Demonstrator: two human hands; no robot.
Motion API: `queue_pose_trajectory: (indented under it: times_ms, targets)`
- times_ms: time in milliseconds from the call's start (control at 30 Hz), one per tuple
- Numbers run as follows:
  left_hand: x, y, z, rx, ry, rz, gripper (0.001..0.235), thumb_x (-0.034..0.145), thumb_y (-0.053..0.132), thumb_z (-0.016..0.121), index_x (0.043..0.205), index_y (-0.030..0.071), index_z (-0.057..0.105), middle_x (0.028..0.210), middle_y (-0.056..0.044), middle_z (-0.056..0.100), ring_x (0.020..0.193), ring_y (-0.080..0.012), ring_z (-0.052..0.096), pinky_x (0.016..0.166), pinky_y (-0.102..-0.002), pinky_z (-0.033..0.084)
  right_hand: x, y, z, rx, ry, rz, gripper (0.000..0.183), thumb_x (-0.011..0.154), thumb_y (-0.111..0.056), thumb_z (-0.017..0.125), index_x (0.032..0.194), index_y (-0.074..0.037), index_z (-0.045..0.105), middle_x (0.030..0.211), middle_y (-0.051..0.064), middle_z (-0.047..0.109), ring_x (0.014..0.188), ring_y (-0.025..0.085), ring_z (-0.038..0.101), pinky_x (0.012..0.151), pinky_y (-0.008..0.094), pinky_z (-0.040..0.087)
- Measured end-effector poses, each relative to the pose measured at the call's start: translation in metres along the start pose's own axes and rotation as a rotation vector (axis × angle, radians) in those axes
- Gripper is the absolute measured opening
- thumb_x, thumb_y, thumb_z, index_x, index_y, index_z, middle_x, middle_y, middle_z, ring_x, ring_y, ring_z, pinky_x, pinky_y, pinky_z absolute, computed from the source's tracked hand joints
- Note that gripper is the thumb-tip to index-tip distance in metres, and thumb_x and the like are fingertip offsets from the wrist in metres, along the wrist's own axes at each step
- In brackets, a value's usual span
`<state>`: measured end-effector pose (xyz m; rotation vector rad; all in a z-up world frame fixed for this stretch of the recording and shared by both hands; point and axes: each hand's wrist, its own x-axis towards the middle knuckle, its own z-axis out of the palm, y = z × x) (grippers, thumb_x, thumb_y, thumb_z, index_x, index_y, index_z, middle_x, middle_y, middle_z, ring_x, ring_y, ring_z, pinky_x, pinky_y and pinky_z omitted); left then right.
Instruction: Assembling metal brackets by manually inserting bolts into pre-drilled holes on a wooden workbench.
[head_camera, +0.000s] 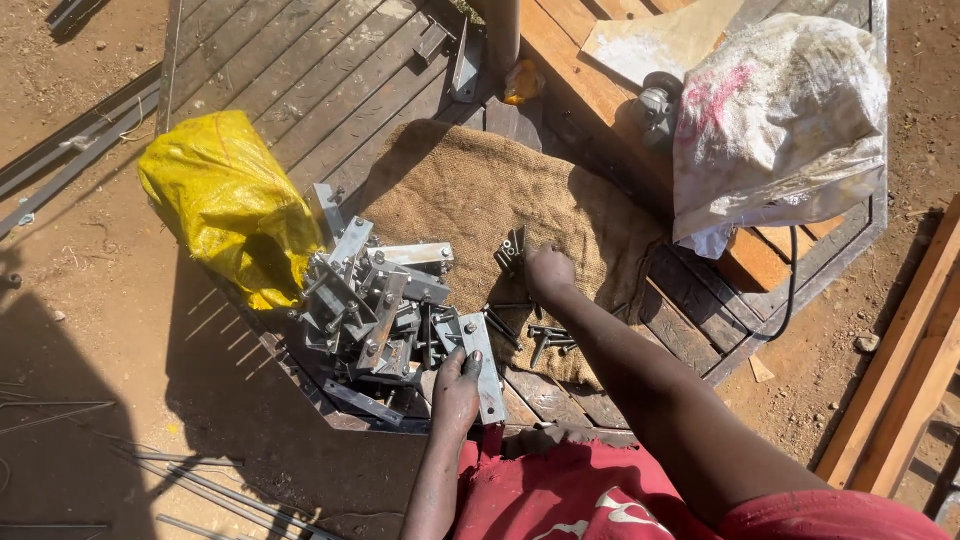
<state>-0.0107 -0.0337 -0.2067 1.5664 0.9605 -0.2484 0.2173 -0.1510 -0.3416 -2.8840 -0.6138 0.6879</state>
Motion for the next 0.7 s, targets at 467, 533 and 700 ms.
queue_pose_trajectory:
  times_ms: [467, 533, 700]
  targets:
    - [-0.023, 0.047, -0.002, -0.069, 0.038, -0.136, 0.061, 0.098, 0.032, 0.053, 0.151, 0.006, 0.039, 0.161, -0.012, 0.038, 0.150, -0.0262, 0.036, 0.123, -0.040, 0.028, -0.036, 0.012, -0.045, 0.095, -0.345, 0.093, 0.047, 0.100, 0.010, 0.043, 0.143, -0.009, 0.044, 0.094, 0.013, 0.067, 0.060, 0.015, 0.058, 0.044, 0.026, 0.051]
    - [-0.029, 0.048, -0.001, -0.081, 0.045, -0.169, 0.065, 0.098, 0.032, 0.054, 0.154, 0.005, 0.034, 0.162, -0.012, 0.036, 0.151, -0.0263, 0.035, 0.124, -0.040, 0.028, -0.045, 0.019, -0.045, 0.209, -0.357, 0.105, 0.071, 0.095, 0.012, 0.040, 0.162, -0.012, 0.030, 0.098, 0.015, 0.069, 0.055, 0.012, 0.051, 0.038, 0.023, 0.042]
    - [-0.052, 0.054, 0.006, -0.063, 0.021, -0.209, 0.062, 0.100, 0.030, 0.051, 0.155, 0.008, 0.034, 0.163, -0.011, 0.033, 0.152, -0.0273, 0.032, 0.124, -0.043, 0.026, -0.076, 0.031, -0.046, 0.111, -0.344, 0.138, 0.032, 0.105, -0.003, 0.051, 0.134, -0.015, 0.050, 0.088, 0.007, 0.064, 0.069, 0.020, 0.063, 0.056, 0.034, 0.062]
